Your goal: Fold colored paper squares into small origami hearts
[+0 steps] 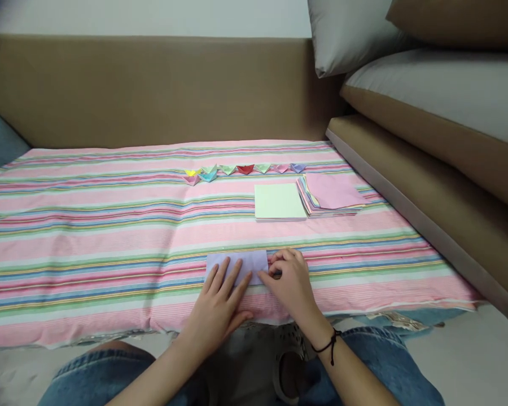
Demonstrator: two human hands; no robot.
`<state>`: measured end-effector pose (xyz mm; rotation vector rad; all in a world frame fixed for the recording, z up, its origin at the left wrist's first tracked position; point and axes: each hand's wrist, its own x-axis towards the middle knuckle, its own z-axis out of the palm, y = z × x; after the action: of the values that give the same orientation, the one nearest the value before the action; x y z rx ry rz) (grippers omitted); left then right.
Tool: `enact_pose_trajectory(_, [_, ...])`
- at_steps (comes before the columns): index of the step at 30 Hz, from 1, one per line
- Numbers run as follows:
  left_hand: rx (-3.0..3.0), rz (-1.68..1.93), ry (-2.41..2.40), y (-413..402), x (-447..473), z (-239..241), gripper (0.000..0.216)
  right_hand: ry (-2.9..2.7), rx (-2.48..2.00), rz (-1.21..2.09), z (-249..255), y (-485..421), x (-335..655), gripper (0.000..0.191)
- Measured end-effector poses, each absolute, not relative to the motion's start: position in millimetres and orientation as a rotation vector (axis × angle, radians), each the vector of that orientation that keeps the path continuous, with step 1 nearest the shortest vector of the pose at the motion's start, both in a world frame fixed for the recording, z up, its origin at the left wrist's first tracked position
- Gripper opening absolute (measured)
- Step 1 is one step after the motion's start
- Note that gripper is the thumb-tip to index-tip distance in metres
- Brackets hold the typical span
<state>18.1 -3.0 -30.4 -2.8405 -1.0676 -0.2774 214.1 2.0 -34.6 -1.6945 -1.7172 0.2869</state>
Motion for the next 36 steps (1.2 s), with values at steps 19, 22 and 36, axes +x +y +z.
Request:
enact_pose_trajectory(19, [-2.793,-0.276,-1.071,-7.8,16.9,-35.1,0.059,-1.669,-1.857,0.217,-29.9,7.3,205.1,0.028])
enact_pose_trajectory(22, [-2.801,-0.274,-1.095,-9.3,17.1,-36.5,0.058,-1.676,-1.868,0.226,-29.4,7.0,205.2,0.027])
enact_pose_trajectory(36, [-2.742,-0.328,-1.282,-15.1,19.1,-37.1,0.063,-1.691,-1.842,0.204,-30.7,7.1,206.2,0.032])
